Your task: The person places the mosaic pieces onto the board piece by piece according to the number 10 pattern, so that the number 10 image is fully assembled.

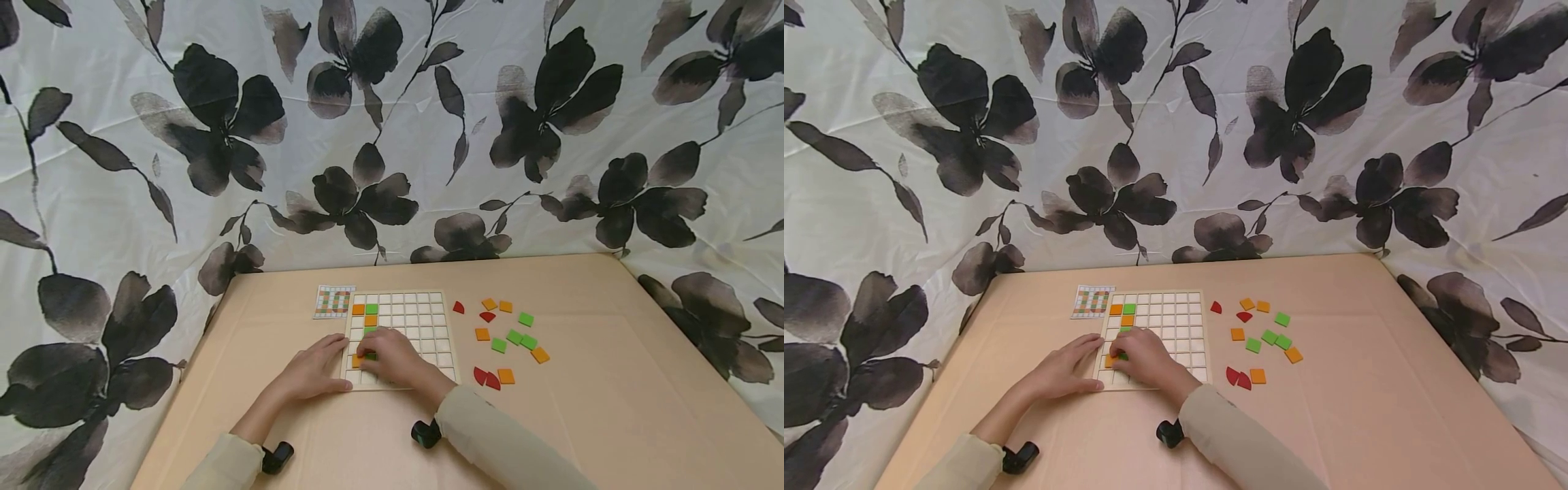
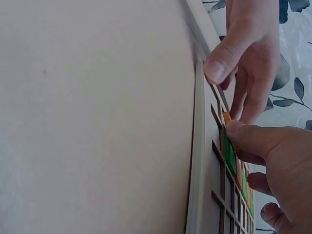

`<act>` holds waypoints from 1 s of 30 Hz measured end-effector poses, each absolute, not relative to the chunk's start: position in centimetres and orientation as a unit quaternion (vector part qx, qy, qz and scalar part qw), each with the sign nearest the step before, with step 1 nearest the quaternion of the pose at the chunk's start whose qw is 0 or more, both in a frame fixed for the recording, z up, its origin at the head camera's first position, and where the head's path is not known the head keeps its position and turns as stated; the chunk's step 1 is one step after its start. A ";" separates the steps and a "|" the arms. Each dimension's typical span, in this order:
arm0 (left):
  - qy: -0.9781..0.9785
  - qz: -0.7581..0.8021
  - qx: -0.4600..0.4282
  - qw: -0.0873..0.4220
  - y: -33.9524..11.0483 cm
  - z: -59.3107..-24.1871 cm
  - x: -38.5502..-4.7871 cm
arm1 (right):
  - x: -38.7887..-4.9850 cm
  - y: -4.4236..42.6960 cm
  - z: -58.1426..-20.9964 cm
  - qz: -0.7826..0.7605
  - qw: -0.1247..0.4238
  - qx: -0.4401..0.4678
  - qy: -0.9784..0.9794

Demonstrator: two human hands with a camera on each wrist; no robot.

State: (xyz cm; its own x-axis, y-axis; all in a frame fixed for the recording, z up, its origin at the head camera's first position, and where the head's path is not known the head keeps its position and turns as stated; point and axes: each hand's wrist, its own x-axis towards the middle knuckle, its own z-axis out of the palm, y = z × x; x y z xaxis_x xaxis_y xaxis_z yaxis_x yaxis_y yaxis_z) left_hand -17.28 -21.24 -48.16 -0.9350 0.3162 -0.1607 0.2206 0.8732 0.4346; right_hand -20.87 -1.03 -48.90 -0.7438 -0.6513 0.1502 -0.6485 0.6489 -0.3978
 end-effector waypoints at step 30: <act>0.961 0.206 0.140 0.117 -21.2 -48.0 -17.3 | -21.0 0.8 -48.1 -0.269 0.044 -0.310 0.911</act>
State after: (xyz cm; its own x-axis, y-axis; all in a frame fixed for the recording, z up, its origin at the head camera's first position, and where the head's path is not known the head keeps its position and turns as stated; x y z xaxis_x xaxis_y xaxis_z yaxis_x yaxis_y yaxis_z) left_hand -17.28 -21.15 -48.00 -0.9333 0.3178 -0.1671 0.2216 0.8760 0.4283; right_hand -21.03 0.77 -48.09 -0.8042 -0.5880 0.0866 -0.5405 0.6629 -0.5181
